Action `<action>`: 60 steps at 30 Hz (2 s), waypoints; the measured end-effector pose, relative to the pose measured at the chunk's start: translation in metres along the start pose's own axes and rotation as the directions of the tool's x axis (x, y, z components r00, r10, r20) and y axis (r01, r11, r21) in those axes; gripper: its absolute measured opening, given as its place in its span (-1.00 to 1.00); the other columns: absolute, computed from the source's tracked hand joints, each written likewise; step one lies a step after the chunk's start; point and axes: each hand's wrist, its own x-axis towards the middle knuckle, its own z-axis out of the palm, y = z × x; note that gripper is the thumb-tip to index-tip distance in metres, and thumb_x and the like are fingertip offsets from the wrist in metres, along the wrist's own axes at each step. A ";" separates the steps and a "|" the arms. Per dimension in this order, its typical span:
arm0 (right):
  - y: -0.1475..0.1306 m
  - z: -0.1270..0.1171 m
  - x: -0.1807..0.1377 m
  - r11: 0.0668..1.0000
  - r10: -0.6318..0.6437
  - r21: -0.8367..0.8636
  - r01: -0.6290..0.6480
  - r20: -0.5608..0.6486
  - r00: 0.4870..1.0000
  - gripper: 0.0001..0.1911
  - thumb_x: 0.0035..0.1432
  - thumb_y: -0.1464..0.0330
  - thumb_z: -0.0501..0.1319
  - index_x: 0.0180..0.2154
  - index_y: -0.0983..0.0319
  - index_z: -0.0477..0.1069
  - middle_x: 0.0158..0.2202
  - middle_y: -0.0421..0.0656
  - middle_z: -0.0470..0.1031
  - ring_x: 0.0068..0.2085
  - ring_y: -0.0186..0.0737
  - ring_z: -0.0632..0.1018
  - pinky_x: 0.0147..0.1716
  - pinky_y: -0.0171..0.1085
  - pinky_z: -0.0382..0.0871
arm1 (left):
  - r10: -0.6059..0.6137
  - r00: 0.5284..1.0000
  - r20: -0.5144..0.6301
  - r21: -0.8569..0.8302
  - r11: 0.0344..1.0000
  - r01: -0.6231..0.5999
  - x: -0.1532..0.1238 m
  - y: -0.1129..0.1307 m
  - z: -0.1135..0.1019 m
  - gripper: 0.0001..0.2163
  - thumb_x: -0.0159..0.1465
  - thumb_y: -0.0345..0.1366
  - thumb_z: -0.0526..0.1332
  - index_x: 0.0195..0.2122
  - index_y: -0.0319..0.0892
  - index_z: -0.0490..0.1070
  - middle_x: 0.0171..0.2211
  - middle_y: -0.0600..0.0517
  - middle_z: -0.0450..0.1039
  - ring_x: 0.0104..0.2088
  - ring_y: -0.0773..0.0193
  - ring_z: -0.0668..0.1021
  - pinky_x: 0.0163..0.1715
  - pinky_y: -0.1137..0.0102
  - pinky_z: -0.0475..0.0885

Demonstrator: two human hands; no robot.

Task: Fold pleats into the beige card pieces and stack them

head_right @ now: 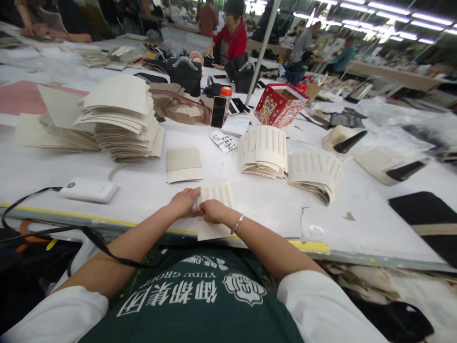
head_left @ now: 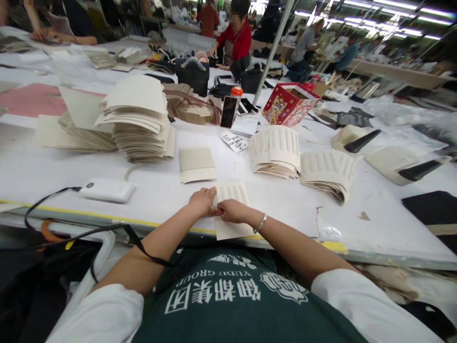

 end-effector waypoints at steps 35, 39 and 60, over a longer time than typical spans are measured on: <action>0.000 0.055 -0.053 0.928 0.154 0.372 -0.016 -0.347 0.925 -0.64 0.08 0.38 0.14 -0.04 0.29 0.29 -0.29 -0.13 0.44 -0.28 -0.29 0.44 -0.22 -0.32 0.28 | -0.016 0.996 0.086 0.050 0.999 0.011 0.000 0.012 -0.009 -0.15 -0.12 -0.02 0.32 0.14 -0.14 -0.06 0.17 -0.19 0.12 0.15 -0.03 0.18 0.00 0.18 0.21; 0.005 0.022 -0.029 0.980 0.174 0.132 -0.151 -0.189 0.966 -0.69 0.04 0.42 0.15 -0.12 0.28 0.38 -0.25 -0.04 0.49 -0.24 -0.16 0.49 -0.28 -0.27 0.29 | -0.025 0.994 0.105 0.046 0.999 0.020 0.001 0.012 -0.011 -0.14 -0.12 -0.02 0.32 0.15 -0.15 -0.07 0.15 -0.20 0.15 0.15 -0.02 0.18 0.00 0.18 0.22; -0.023 0.057 -0.036 0.980 -0.072 -0.200 -0.006 -0.380 0.922 -0.62 0.08 0.55 0.02 -0.05 0.20 0.32 -0.24 -0.06 0.43 -0.35 -0.18 0.52 -0.42 -0.31 0.33 | -0.057 0.998 0.033 0.007 0.998 0.057 -0.011 0.003 -0.008 -0.07 -0.18 -0.06 0.29 0.21 -0.25 -0.06 0.17 -0.19 0.13 0.15 -0.01 0.20 0.08 0.19 0.20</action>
